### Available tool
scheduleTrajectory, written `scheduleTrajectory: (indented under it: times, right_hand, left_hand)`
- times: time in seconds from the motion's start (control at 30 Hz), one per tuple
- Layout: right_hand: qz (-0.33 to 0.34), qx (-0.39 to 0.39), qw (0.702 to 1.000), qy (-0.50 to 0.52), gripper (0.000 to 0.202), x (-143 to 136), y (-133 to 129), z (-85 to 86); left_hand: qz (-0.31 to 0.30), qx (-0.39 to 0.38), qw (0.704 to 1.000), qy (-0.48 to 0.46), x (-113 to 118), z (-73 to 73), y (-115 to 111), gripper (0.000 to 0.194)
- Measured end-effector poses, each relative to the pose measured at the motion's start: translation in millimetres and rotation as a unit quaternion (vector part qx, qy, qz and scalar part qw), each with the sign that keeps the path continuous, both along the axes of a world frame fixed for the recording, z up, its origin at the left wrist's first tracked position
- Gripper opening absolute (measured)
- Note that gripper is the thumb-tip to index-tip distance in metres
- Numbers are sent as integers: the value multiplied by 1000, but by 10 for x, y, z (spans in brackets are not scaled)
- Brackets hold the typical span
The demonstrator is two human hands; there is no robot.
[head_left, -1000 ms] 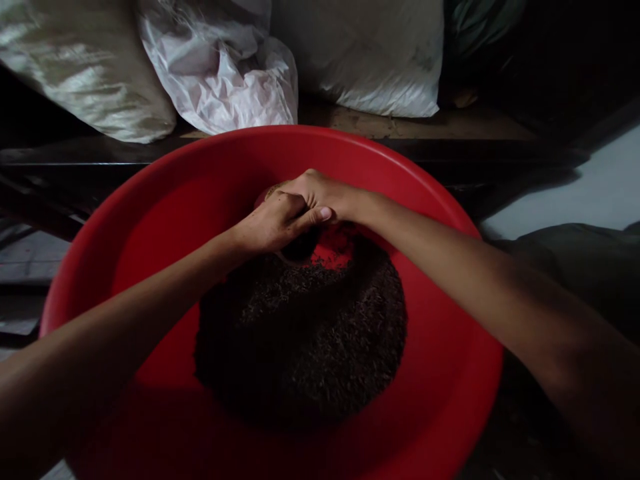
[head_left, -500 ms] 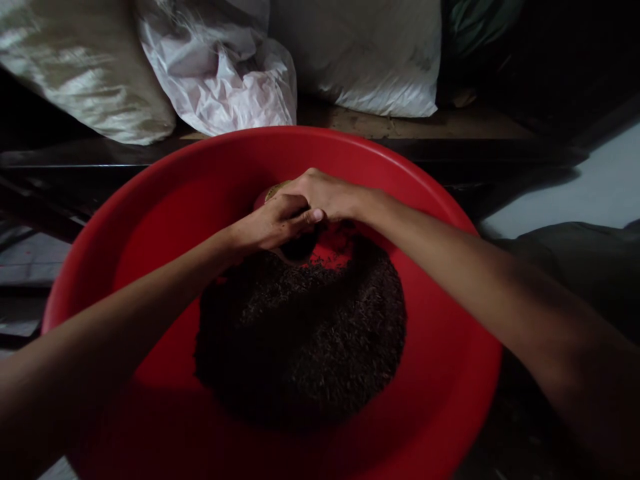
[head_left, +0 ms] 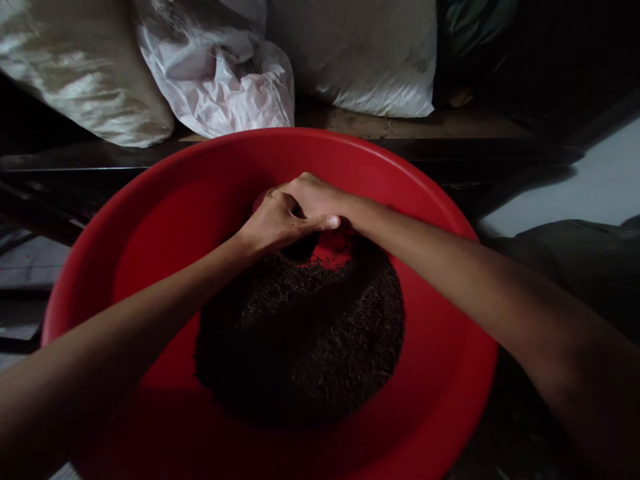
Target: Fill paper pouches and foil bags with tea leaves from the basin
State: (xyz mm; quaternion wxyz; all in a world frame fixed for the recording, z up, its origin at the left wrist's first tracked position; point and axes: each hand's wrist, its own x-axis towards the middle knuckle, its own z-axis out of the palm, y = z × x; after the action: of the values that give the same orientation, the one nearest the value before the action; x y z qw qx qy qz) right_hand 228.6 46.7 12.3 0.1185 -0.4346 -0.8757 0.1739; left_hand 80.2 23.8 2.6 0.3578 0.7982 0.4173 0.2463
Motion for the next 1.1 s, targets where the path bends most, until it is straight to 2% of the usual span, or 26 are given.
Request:
scheduleTrajectory:
  times: [0.13, 0.3, 0.53, 0.63, 0.73, 0.87, 0.97, 1.1]
  right_hand:
    - [20, -12, 1000, 18, 36, 7, 17, -32]
    - [35, 3, 999, -6, 32, 75, 162, -89]
    - [61, -5, 997, 48, 30, 126, 78, -21]
    - [66, -12, 996, 56, 28, 123, 22, 26]
    - [67, -26, 995, 71, 26, 120, -9, 66]
    - [31, -122, 986, 108, 25, 113, -57, 101]
    - [30, -175, 976, 126, 27, 107, -76, 99]
    - [47, -105, 988, 101, 20, 108, -35, 50]
  left_hand:
    - [25, 12, 999, 36, 32, -15, -43, 62]
    - [-94, 41, 995, 4, -51, -42, 47, 63]
    - [-119, 61, 990, 45, -145, -48, 133, 54]
    - [-163, 45, 985, 43, -197, 12, 164, 48]
    - [-212, 12, 977, 24, -262, 84, 196, 31]
    - [-258, -57, 965, -10, -324, 133, 216, 23]
    - [-259, -75, 963, -22, -318, 132, 199, 26]
    - [-209, -79, 974, -34, -236, 83, 148, 45]
